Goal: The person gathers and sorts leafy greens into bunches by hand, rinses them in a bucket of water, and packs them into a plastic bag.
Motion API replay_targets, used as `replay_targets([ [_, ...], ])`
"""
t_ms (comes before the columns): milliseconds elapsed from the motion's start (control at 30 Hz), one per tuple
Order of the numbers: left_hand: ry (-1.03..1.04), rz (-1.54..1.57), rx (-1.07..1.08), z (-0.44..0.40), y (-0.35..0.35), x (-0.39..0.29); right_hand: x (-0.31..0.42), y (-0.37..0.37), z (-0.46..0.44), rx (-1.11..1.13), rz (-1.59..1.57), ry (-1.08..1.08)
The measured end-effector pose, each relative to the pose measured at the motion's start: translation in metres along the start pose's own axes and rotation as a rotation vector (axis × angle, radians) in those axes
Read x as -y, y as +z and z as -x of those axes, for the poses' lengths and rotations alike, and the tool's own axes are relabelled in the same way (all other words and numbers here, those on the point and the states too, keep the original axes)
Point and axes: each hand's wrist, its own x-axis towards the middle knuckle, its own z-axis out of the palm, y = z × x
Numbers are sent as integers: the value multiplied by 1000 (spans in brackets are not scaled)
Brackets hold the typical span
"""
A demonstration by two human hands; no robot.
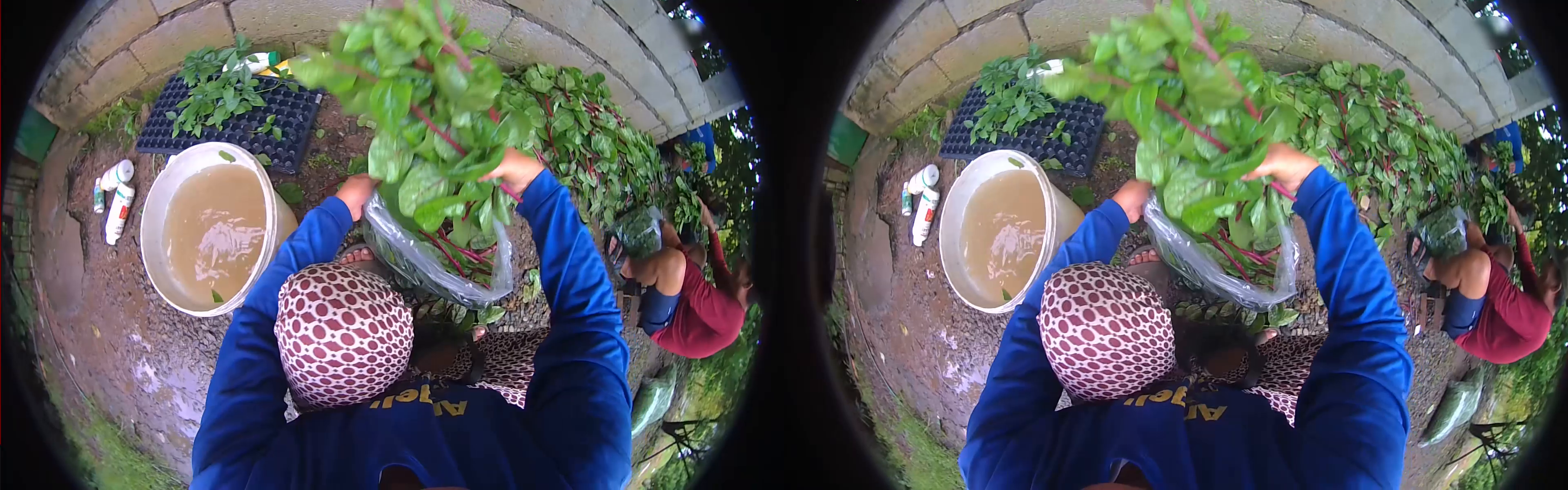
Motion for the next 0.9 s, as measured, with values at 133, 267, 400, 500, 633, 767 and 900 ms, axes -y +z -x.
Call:
replay_targets([
  [133,168,388,346,-23,-35,10,-74,7,12,79,95,214],
  [267,207,342,184,24,17,-34,-143,-18,6,-86,957,302],
  [400,356,182,146,20,35,-46,-120,25,8,-388,1298,449],
  [500,382,147,152,15,43,-52,-120,78,29,-413,1570,295],
  [633,404,115,118,20,43,-47,-132,96,58,-351,1474,176],
  [767,470,180,177,44,55,-62,-121,54,48,-71,1257,415],
  [900,549,77,150,75,50,-69,-166,-24,15,11,769,458],
])
